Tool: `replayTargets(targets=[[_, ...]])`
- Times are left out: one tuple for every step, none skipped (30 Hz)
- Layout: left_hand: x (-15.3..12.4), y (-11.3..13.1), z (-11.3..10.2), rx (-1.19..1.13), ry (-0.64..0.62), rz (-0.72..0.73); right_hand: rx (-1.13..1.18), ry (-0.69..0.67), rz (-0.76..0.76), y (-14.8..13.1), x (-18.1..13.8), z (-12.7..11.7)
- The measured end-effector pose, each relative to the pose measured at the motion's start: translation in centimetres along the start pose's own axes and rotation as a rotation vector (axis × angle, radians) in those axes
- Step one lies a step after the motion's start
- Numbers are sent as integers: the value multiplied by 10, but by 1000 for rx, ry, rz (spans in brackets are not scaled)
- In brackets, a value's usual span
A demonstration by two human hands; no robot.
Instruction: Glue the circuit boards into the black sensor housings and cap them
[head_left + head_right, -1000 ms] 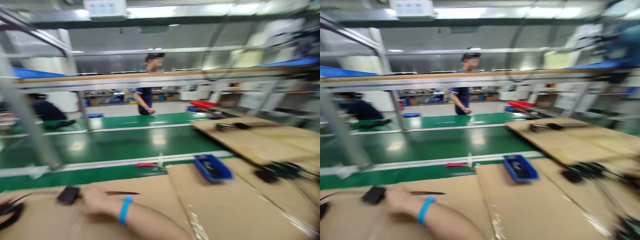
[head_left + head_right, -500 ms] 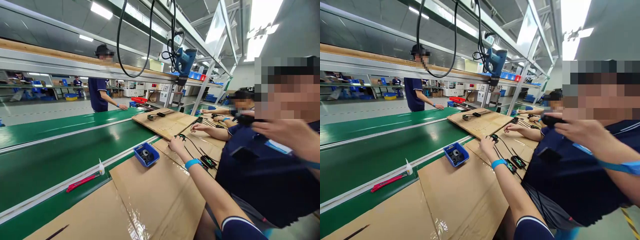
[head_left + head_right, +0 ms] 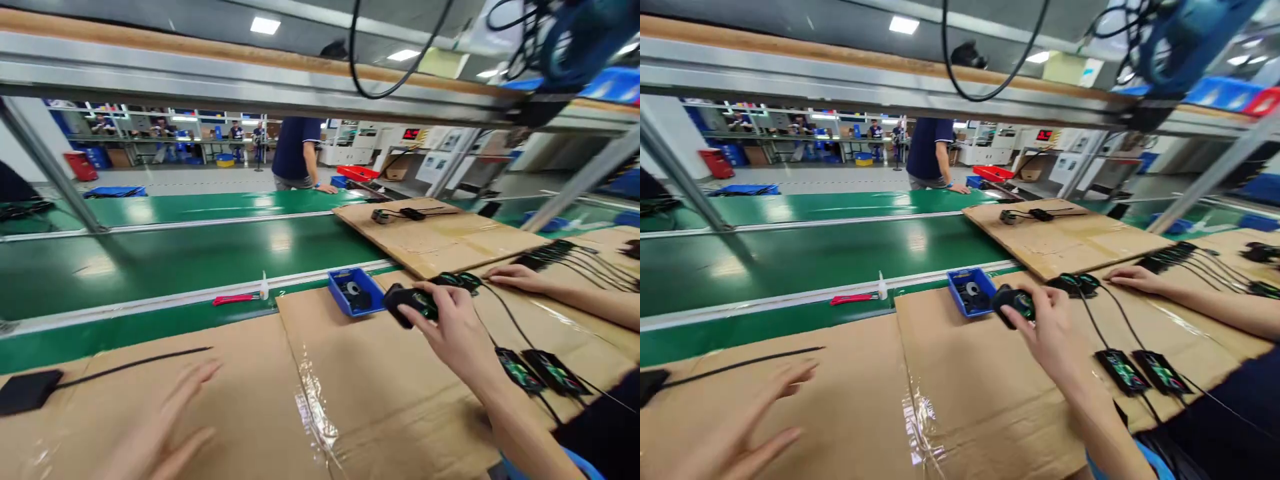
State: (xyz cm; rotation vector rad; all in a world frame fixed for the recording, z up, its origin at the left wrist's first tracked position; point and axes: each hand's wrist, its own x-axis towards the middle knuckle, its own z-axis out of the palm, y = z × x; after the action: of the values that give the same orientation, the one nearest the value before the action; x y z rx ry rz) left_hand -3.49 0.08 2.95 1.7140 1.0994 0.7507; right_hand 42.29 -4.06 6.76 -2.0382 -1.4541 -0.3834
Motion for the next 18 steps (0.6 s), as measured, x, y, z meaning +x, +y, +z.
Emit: replayTargets(targets=[[4, 5, 14, -30, -103, -27, 85, -60, -118, -24, -12, 0], [10, 10, 29, -135, -219, -44, 162, -136, -224, -51, -25, 3], [16, 14, 45, -291, -307, -96, 230, -214, -313, -79, -37, 8], [22, 19, 59, -469, -357, -159, 285, -299, -390, -106, -48, 15], [27, 22, 71, -611, -368, -185, 342, -390, -462, -130, -58, 23], [30, 23, 80, -709, -321, -181, 389, -465, -506, -151, -66, 32], [32, 22, 85, -775, -245, -184, 433, -521, -537, -167, -73, 40], [31, 20, 86, -809, -164, -194, 473, -558, -555, -177, -79, 47], [29, 16, 84, -823, -87, -221, 496, -574, -556, -180, -85, 53], [27, 11, 79, -829, -24, -261, 500, -572, -547, -178, -91, 57], [24, 5, 72, -835, 24, -301, 481, -567, -534, -170, -98, 61], [22, 0, 64, -842, 63, -332, 445, -560, -518, -159, -105, 63], [20, -5, 56, -847, 92, -350, 397, -558, -500, -146, -113, 66], [19, -10, 48, -847, 109, -354, 360, -573, -489, -133, -121, 68], [18, -13, 41, -837, 117, -349, 347, -588, -475, -120, -128, 69], [18, -15, 34, -818, 117, -345, 354, -606, -459, -111, -134, 70], [19, -17, 28, -792, 116, -344, 372, -612, -433, -104, -138, 71], [19, -18, 23, -765, 110, -345, 394, -601, -404, -100, -139, 70]])
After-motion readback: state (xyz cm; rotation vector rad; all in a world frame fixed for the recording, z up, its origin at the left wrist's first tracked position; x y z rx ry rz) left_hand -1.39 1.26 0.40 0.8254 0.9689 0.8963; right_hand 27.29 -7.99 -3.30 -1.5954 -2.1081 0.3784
